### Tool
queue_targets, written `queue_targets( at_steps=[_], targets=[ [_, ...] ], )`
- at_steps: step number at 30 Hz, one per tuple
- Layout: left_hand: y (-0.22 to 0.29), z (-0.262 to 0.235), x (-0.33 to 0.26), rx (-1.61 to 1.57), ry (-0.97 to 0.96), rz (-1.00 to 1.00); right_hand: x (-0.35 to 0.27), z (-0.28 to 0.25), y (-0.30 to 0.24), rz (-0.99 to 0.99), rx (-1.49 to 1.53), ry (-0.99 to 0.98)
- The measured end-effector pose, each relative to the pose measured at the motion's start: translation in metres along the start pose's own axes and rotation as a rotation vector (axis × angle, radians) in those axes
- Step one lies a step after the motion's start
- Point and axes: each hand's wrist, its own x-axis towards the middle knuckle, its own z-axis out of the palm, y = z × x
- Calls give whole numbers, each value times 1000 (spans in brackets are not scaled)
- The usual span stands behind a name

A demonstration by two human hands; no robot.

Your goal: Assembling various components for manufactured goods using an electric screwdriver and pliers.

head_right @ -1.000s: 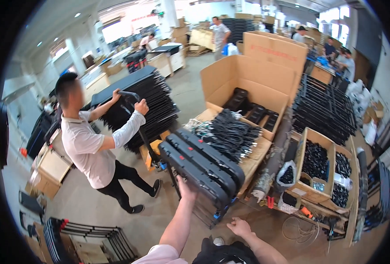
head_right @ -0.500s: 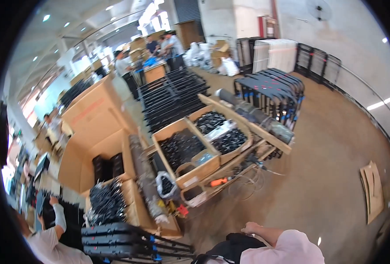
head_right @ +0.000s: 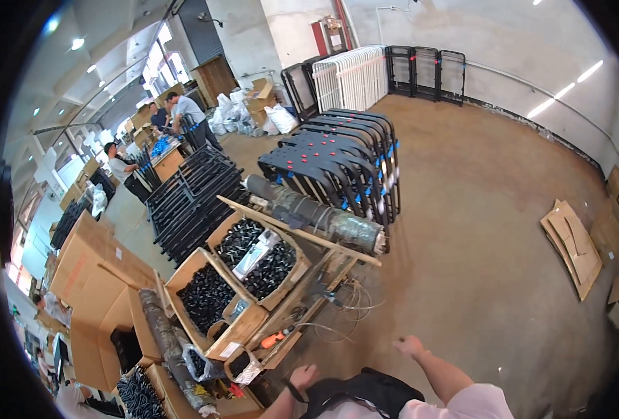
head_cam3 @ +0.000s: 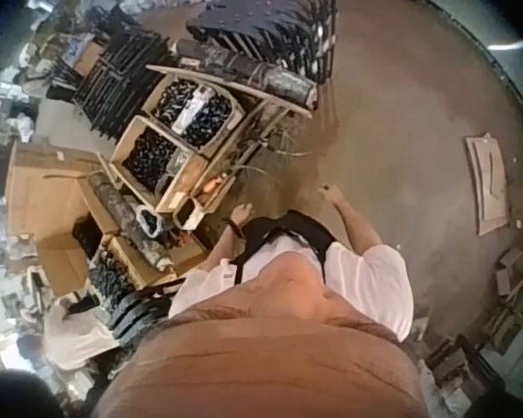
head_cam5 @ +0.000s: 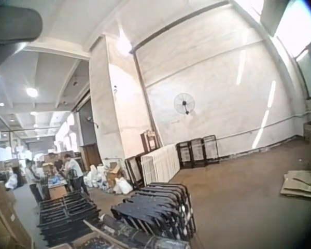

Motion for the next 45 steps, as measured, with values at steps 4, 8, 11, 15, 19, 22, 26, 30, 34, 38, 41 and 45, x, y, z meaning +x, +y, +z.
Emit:
queue_targets(
  at_steps=[4,8,11,15,19,22,26,30,34,38,41,45],
  targets=[
    [180,27,51,389,-255,334,-2,-72,55,201,283,115],
    [316,55,80,656,-399,570,2,-96,91,335,549,203],
    [391,76,115,659,-520,640,31,-114,104,404,656,182],
    [487,104,178,634,-565,712,73,-166,106,484,700,185],
    [596,127,231,575,-589,803,116,-261,96,533,650,143],
    [674,141,263,552,-629,840,148,-337,90,400,674,351],
    [750,151,307,519,-516,918,203,-417,75,419,751,431],
    [776,156,370,56,-258,803,281,-491,69,460,704,294],
    [746,158,409,-97,35,423,392,-571,78,421,593,156],
    [733,165,391,-147,559,-104,492,-687,76,297,492,77],
    [759,146,364,-605,1253,19,548,-776,49,288,404,97],
    [811,95,350,111,1645,251,621,-862,-4,284,302,119]
  ],
)
